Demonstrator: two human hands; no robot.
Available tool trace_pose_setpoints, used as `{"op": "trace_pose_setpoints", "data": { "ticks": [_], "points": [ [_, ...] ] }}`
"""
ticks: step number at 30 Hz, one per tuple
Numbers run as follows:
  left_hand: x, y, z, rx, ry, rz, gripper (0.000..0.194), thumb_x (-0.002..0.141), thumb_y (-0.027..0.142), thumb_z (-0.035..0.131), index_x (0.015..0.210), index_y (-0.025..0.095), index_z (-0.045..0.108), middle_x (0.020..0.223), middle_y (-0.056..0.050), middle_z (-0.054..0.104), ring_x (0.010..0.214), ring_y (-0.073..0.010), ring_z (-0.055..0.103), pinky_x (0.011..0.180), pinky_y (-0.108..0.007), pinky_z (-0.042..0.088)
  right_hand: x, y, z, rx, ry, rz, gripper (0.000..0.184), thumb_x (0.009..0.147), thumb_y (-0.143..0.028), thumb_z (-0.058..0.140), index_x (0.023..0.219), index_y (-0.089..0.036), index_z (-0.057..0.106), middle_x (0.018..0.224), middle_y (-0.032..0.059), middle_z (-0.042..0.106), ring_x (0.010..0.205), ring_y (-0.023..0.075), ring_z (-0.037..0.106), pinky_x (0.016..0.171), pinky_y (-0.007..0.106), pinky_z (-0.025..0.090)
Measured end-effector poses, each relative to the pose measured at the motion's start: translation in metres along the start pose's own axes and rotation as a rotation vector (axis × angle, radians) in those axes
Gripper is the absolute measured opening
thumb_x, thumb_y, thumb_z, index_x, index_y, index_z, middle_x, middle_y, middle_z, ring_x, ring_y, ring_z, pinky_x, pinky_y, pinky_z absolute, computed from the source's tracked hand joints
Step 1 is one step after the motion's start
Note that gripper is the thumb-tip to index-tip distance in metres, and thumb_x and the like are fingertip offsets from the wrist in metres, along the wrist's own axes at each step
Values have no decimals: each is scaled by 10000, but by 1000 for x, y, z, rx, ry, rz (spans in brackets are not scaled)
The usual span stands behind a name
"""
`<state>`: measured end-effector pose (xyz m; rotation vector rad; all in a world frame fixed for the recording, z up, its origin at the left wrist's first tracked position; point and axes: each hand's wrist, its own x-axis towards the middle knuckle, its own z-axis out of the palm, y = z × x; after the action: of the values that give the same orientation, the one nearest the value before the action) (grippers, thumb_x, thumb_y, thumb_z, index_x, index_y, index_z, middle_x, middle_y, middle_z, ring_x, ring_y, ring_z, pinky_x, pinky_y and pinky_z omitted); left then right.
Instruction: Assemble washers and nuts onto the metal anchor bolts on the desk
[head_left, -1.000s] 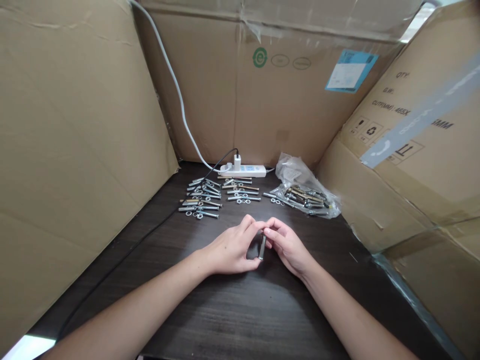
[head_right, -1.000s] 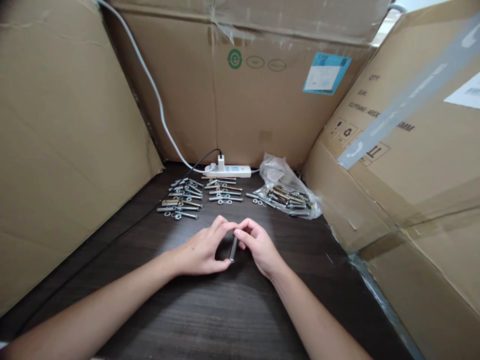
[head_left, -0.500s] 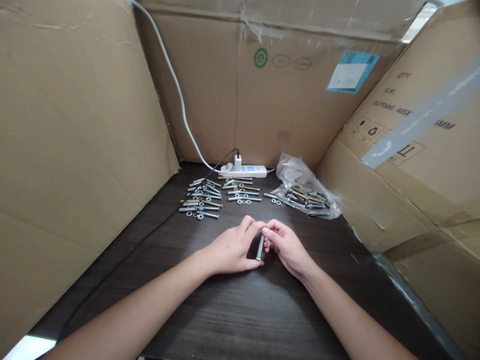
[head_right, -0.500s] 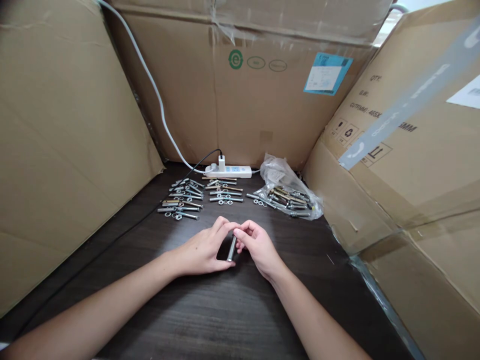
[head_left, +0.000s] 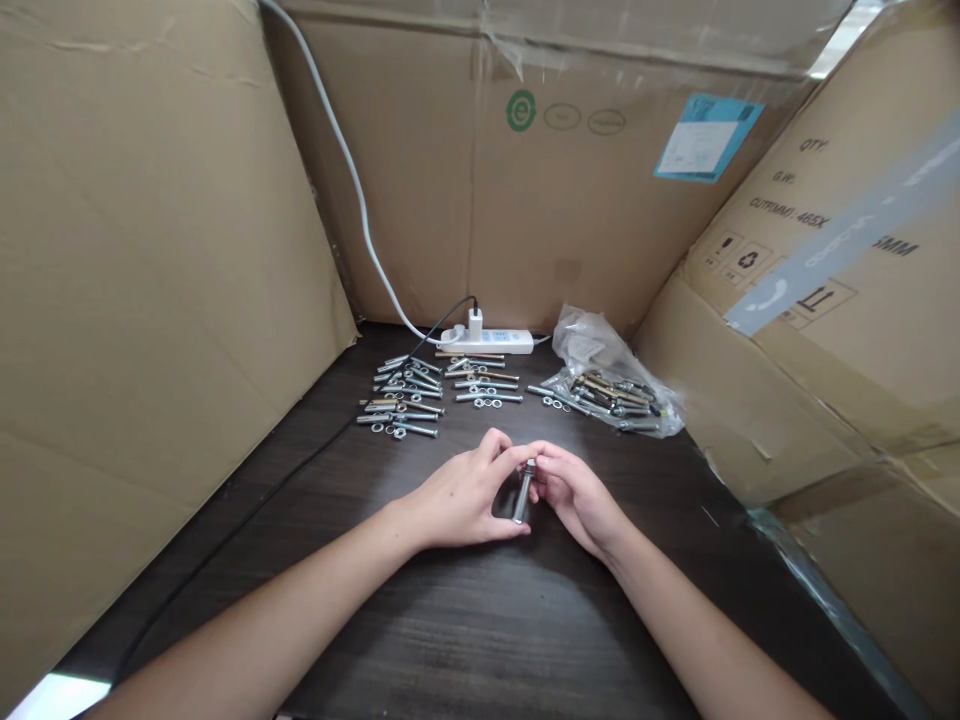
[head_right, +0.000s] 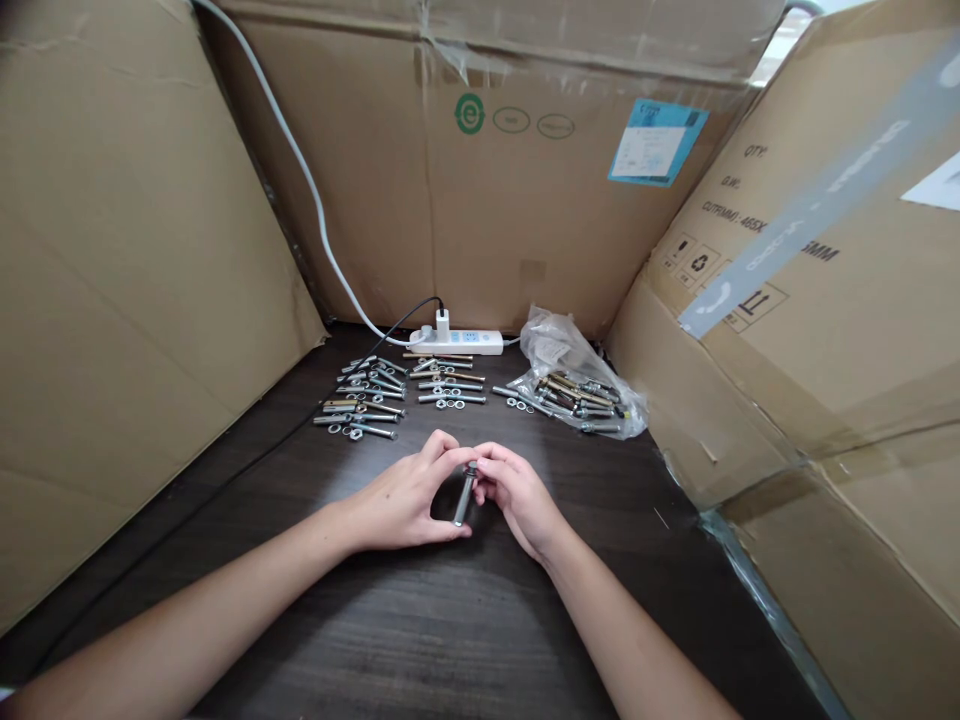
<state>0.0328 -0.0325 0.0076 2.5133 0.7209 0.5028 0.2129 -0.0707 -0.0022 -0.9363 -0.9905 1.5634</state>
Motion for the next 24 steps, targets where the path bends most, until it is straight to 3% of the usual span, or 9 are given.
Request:
{"op": "trace_pose_setpoints", "data": {
  "ticks": [4,13,20,24],
  "points": [
    [0,0,0,-13,14,10,800,690,447,726,1346,319,287,1145,-56,390,899,-212,581,789,-413,543,-2,-4,1,-7,-25,9,173,785,-323,644,852,-168,681,831,42,593,689,132,472,598,257,378],
    [0,1,1,-5,18,13,779,684,440,731,1329,300,318,1155,-58,389,904,-213,575,784,-416,544,-2,0,0,-70,-6,1,203,768,-343,701,791,-195,564,724,-28,546,589,87,416,589,227,346],
    [0,1,0,-25,25,15,832,679,425,737,1367,344,276,1144,-46,370,894,-197,580,792,-399,546,-2,-3,1,93,-73,20,203,801,-331,610,881,-163,692,835,46,593,743,147,485,600,250,370],
    [0,1,0,-42,48,22,832,667,434,744,1360,343,293,1140,-46,368,904,-199,583,794,-399,544,-2,-3,-1,78,-90,30,183,794,-298,646,900,-158,696,845,39,592,700,118,467,605,239,365]
  ]
}}
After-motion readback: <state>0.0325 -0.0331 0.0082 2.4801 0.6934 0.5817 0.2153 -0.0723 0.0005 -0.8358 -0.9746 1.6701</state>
